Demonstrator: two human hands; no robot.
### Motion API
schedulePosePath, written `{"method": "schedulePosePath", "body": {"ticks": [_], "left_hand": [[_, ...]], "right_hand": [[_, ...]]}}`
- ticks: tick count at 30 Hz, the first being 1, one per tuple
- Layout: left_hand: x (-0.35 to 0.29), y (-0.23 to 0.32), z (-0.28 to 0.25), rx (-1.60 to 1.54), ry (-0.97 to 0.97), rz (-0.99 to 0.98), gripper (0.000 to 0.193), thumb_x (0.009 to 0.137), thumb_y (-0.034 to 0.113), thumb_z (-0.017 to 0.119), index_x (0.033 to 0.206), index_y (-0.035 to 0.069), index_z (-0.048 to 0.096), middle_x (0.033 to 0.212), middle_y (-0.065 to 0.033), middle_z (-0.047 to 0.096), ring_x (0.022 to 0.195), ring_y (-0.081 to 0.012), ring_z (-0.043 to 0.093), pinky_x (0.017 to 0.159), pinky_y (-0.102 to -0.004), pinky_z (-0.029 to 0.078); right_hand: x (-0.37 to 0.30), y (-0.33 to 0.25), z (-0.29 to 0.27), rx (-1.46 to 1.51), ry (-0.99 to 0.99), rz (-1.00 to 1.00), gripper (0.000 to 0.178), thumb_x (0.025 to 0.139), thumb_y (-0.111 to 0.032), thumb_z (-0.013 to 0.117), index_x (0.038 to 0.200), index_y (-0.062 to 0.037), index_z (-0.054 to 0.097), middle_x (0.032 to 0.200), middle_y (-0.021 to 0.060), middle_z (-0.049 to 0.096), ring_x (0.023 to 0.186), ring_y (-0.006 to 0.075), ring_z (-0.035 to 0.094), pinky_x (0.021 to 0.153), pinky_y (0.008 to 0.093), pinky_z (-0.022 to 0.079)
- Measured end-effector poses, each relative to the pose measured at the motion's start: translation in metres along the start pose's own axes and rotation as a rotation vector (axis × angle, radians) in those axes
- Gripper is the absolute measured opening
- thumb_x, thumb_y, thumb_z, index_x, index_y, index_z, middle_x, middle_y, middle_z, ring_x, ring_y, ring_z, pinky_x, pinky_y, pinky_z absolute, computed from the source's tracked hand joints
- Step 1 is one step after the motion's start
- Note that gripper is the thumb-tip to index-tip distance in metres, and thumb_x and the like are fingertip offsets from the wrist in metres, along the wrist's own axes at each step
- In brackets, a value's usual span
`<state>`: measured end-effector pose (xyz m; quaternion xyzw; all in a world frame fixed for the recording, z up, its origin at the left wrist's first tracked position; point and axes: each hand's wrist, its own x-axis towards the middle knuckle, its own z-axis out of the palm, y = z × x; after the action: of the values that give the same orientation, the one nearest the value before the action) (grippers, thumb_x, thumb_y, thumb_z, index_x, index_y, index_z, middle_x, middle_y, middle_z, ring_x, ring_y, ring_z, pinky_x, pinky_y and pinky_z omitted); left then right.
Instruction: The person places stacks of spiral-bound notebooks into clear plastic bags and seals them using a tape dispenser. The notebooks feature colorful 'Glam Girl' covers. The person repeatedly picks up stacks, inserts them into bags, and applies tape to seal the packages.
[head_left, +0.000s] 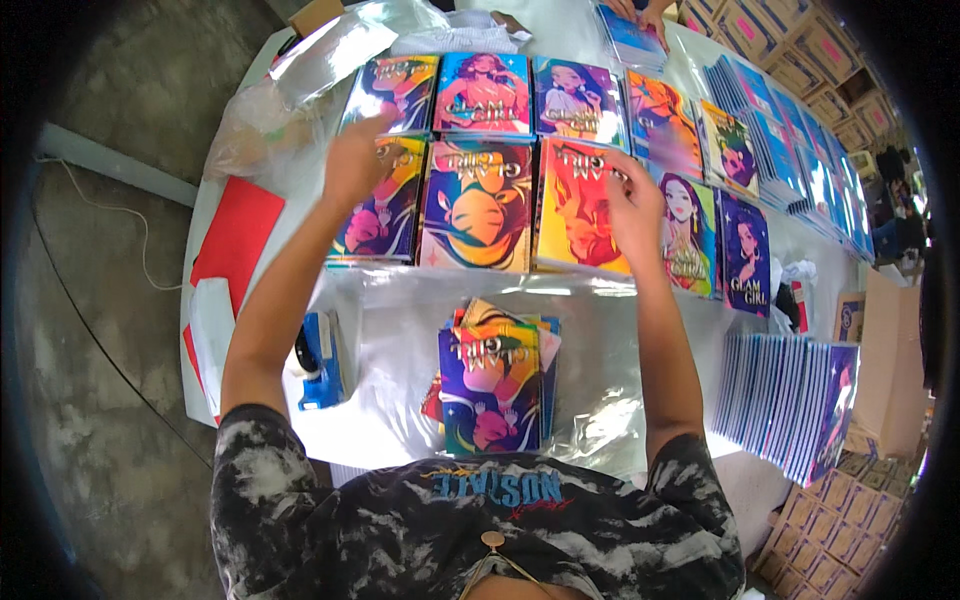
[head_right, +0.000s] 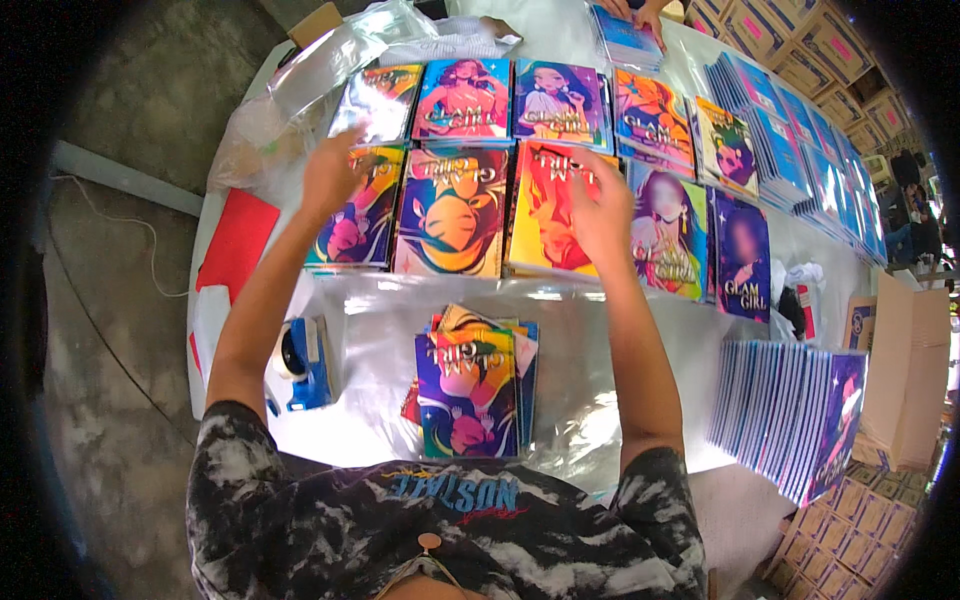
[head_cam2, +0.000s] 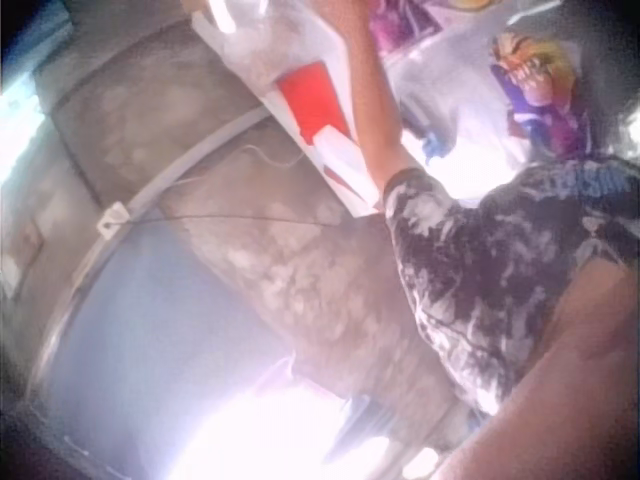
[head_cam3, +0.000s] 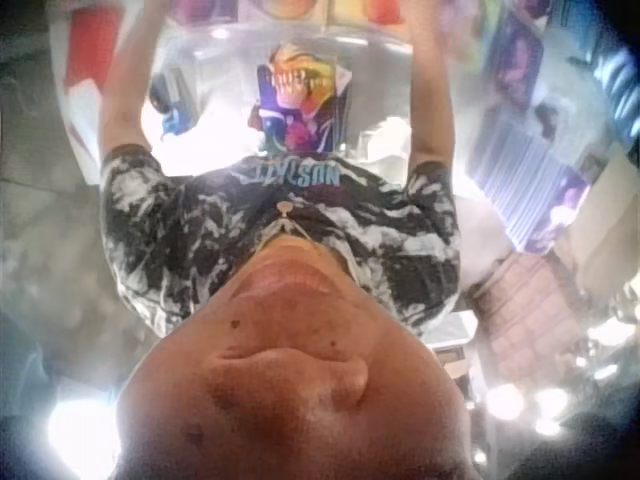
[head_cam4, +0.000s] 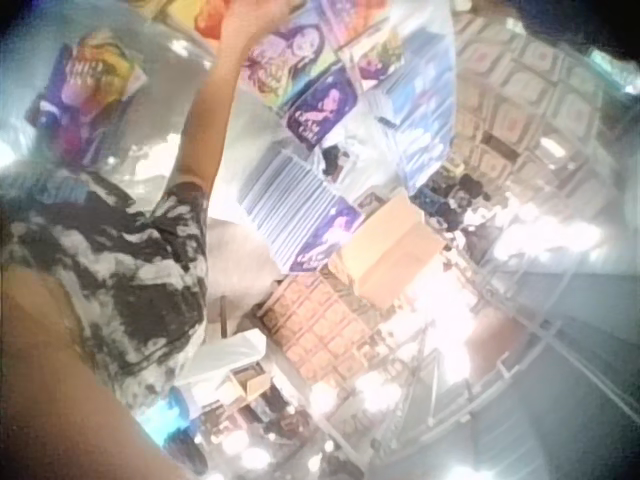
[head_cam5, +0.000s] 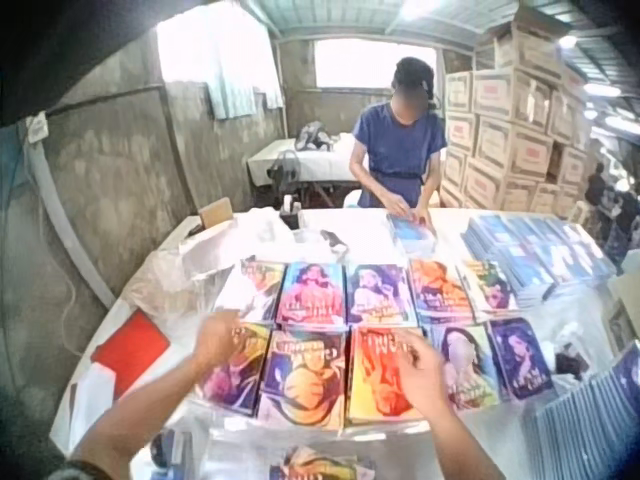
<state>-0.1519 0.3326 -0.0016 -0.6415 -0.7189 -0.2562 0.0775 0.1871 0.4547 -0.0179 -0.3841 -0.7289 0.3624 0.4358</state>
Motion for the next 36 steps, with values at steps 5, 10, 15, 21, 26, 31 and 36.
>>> {"method": "schedulePosePath", "body": {"ticks": [5,10,15,21,26,31,36], "left_hand": [[0.039,-0.171,0.049,0.231,0.097,-0.691,0.081,0.071,0.046,0.071,0.132,0.007,0.038,0.117,-0.0252,0.054,0.108,-0.0367,0.053,0.089,-0.0424,0.044],[0.098,-0.111,0.038,0.270,-0.120,-0.657,0.071,0.074,0.053,0.063,0.124,0.004,0.048,0.113,-0.0243,0.058,0.106,-0.0390,0.055,0.089,-0.0434,0.044],[0.131,-0.072,0.010,-0.194,0.102,-0.639,0.052,0.083,0.049,0.052,0.099,0.002,0.065,0.103,-0.0206,0.063,0.100,-0.0369,0.058,0.085,-0.0447,0.045],[0.120,-0.102,0.045,0.274,0.068,-0.744,0.047,0.086,0.044,0.052,0.101,0.001,0.063,0.105,-0.0231,0.062,0.104,-0.0336,0.058,0.085,-0.0440,0.045],[0.102,-0.090,0.078,0.402,0.103,-0.606,0.061,0.081,0.054,0.054,0.107,0.000,0.061,0.111,-0.0248,0.057,0.104,-0.0365,0.057,0.084,-0.0453,0.045],[0.143,-0.006,0.107,-0.033,-0.311,-0.662,0.100,0.067,0.076,0.053,0.121,-0.007,0.050,0.127,-0.0296,0.045,0.118,-0.0374,0.046,0.097,-0.0408,0.037],[0.156,0.031,0.159,0.121,-0.336,-0.757,0.092,0.060,0.067,0.069,0.113,-0.007,0.056,0.133,-0.0225,0.041,0.123,-0.0378,0.039,0.092,-0.0439,0.043]], "right_hand": [[0.117,0.029,0.112,-0.297,-0.178,-0.002,0.051,0.077,-0.024,0.061,0.118,0.0047,0.052,0.119,0.0263,0.053,0.113,0.0361,0.051,0.095,0.0404,0.040],[0.131,0.055,0.123,-0.823,-0.250,0.415,0.079,0.073,-0.035,0.065,0.132,0.0063,0.032,0.137,0.0342,0.027,0.126,0.0527,0.026,0.102,0.0599,0.021],[0.165,0.053,0.104,-0.600,-0.349,0.380,0.059,0.076,-0.029,0.061,0.121,0.0057,0.046,0.119,0.0265,0.050,0.109,0.0394,0.050,0.092,0.0480,0.039],[0.132,0.066,0.042,0.459,-0.114,0.406,0.023,0.083,-0.013,0.049,0.099,0.0021,0.056,0.084,0.0077,0.061,0.073,0.0179,0.061,0.073,0.0290,0.051],[0.103,0.097,0.035,0.747,0.013,0.492,0.022,0.087,-0.014,0.047,0.103,0.0000,0.053,0.096,0.0093,0.058,0.088,0.0192,0.059,0.078,0.0347,0.052],[0.093,0.113,0.044,0.903,0.089,0.413,0.024,0.088,-0.015,0.049,0.108,-0.0020,0.050,0.102,0.0090,0.056,0.092,0.0223,0.059,0.079,0.0387,0.052],[0.089,0.112,0.044,0.880,0.102,0.406,0.024,0.088,-0.012,0.048,0.109,0.0000,0.048,0.104,0.0104,0.055,0.096,0.0251,0.058,0.087,0.0433,0.050]]}}
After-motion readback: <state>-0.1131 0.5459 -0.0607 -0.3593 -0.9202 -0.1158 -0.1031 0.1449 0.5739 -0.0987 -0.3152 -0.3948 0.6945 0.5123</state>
